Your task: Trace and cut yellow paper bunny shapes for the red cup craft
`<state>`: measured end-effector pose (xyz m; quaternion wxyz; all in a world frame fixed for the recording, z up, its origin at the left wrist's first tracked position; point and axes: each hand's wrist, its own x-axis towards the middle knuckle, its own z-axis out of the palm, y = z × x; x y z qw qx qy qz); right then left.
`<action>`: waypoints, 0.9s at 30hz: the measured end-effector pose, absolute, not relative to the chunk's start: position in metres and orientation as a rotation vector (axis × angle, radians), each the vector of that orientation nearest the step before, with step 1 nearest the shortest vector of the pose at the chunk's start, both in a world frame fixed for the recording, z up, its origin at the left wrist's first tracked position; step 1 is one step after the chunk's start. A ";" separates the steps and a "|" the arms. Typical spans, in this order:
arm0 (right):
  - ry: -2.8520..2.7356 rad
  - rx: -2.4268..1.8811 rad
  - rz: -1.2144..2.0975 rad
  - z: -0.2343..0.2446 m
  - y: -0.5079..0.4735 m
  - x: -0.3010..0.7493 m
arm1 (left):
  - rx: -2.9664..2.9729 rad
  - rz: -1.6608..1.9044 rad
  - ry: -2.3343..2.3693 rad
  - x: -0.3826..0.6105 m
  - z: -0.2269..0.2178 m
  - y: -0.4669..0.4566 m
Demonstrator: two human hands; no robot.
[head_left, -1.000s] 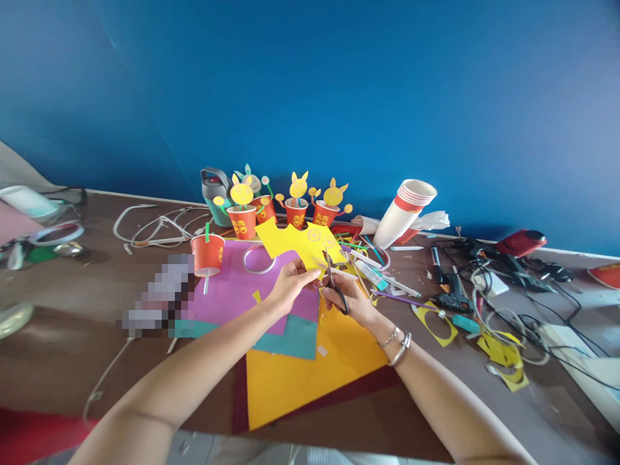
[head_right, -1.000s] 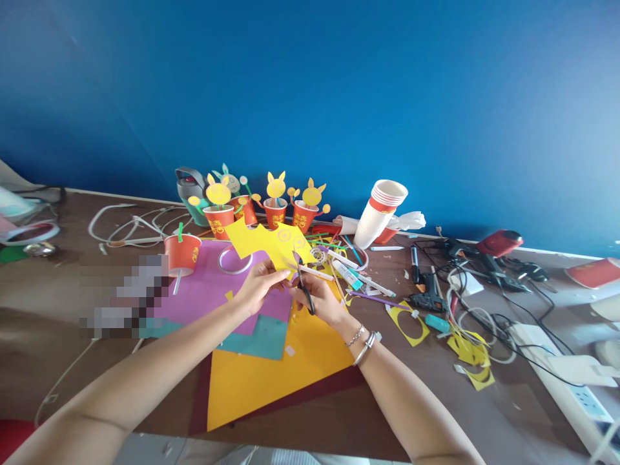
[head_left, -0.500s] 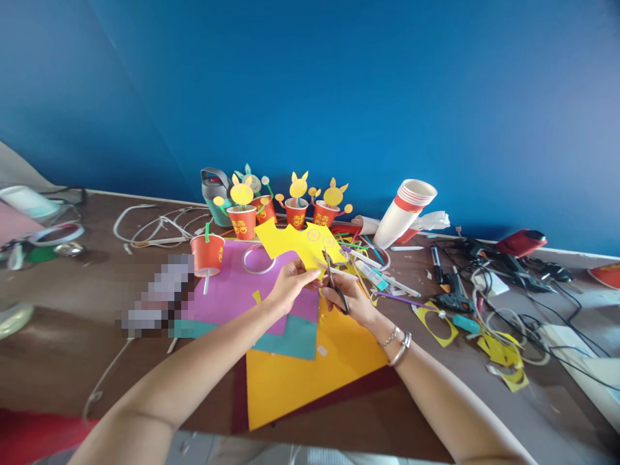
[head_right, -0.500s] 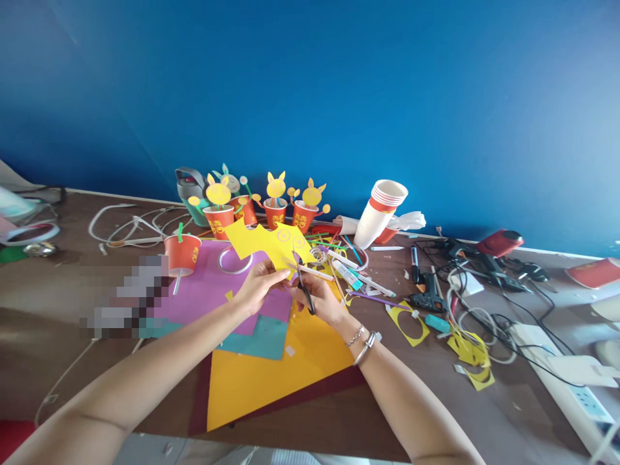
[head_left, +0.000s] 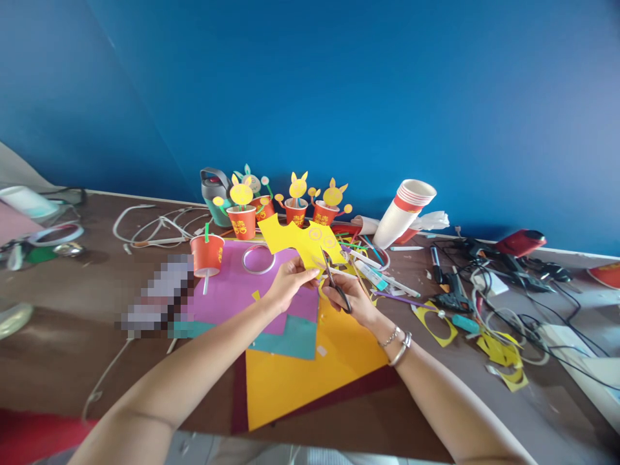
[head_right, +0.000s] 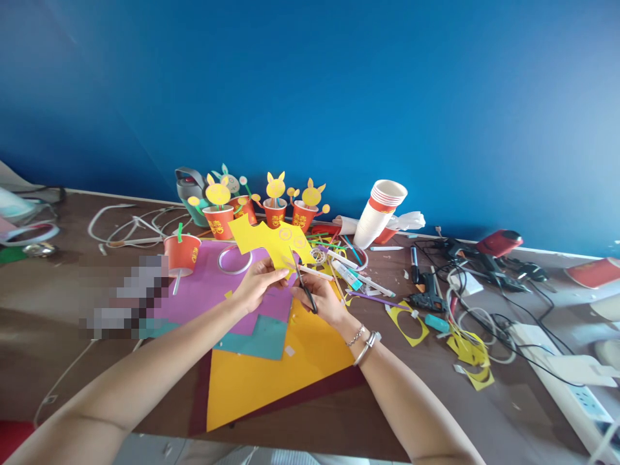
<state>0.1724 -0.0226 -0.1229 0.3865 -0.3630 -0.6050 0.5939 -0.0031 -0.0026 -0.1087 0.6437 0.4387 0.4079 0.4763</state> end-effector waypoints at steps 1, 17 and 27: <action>-1.537 -0.924 1.519 -0.122 -0.023 0.173 | 1.008 1.081 0.931 -0.003 -0.108 -0.003; -1.475 -0.985 1.553 -0.121 -0.023 0.174 | 1.036 1.055 0.928 -0.008 -0.112 0.002; -1.475 -0.999 1.547 -0.121 -0.023 0.174 | 1.031 1.062 0.956 -0.007 -0.106 0.001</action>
